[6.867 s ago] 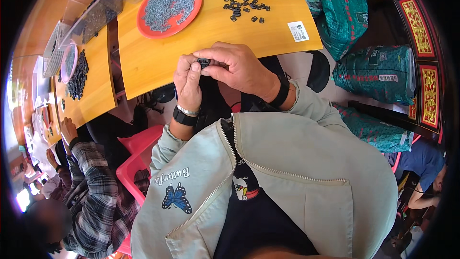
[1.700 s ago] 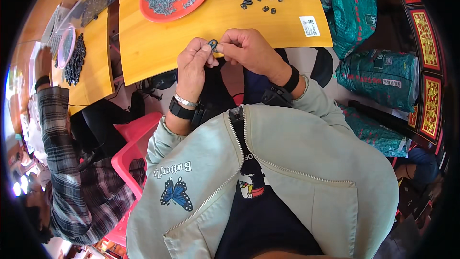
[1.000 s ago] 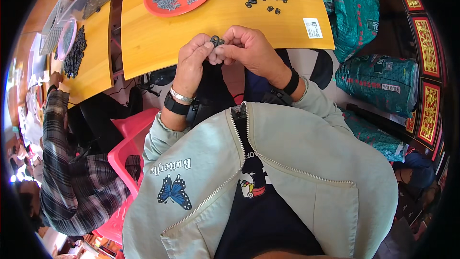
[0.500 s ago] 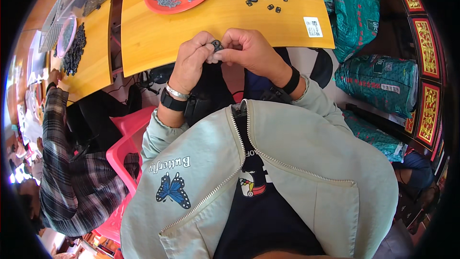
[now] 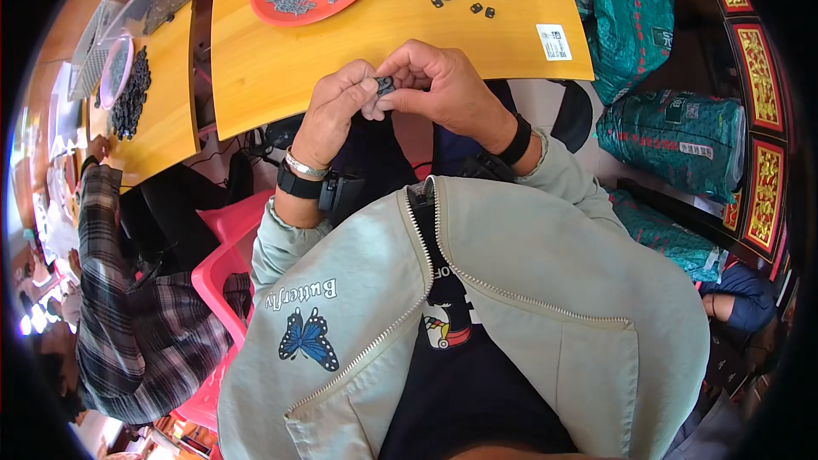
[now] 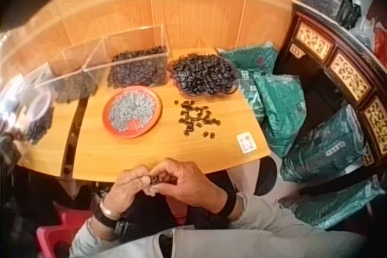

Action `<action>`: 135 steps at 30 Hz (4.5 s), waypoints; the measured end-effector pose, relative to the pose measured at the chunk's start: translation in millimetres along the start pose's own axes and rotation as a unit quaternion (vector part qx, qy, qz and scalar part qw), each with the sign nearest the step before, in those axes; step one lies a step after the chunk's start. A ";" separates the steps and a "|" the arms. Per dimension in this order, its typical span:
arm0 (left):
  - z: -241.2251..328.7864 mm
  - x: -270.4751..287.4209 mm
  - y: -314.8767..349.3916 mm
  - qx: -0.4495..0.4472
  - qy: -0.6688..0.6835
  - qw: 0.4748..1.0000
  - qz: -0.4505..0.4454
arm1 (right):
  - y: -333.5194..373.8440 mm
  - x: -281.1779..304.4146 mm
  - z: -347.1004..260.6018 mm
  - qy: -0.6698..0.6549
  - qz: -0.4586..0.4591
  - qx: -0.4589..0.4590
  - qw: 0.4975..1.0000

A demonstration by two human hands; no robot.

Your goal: Manually trimming and inspecting small black plastic components and placing them into a collection bowl.

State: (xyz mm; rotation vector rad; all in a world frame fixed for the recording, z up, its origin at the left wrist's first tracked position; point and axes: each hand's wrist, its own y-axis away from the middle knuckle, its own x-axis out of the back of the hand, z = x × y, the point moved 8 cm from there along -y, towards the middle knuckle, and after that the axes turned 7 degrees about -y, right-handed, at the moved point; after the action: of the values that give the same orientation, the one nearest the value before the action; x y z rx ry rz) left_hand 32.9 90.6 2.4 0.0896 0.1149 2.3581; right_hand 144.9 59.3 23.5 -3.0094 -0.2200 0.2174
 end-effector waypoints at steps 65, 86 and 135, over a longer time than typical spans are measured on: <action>-57.1 3.1 -10.9 0.045 0.191 0.979 0.052 | -151.0 54.7 -182.5 0.413 0.122 0.276 0.860; -52.8 3.6 -10.1 0.057 0.200 0.978 0.030 | -124.2 94.9 -7.9 0.714 0.000 0.062 0.697; -31.3 35.3 -1.6 0.015 0.130 0.975 0.181 | -69.0 -16.8 13.6 0.088 -0.166 -0.171 0.967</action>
State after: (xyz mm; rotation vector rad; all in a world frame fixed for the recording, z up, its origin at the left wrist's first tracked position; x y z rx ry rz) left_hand 5.9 114.8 -27.8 -0.2029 0.2821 2.7244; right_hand 117.1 126.0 21.1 -3.2289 -0.8105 -0.1347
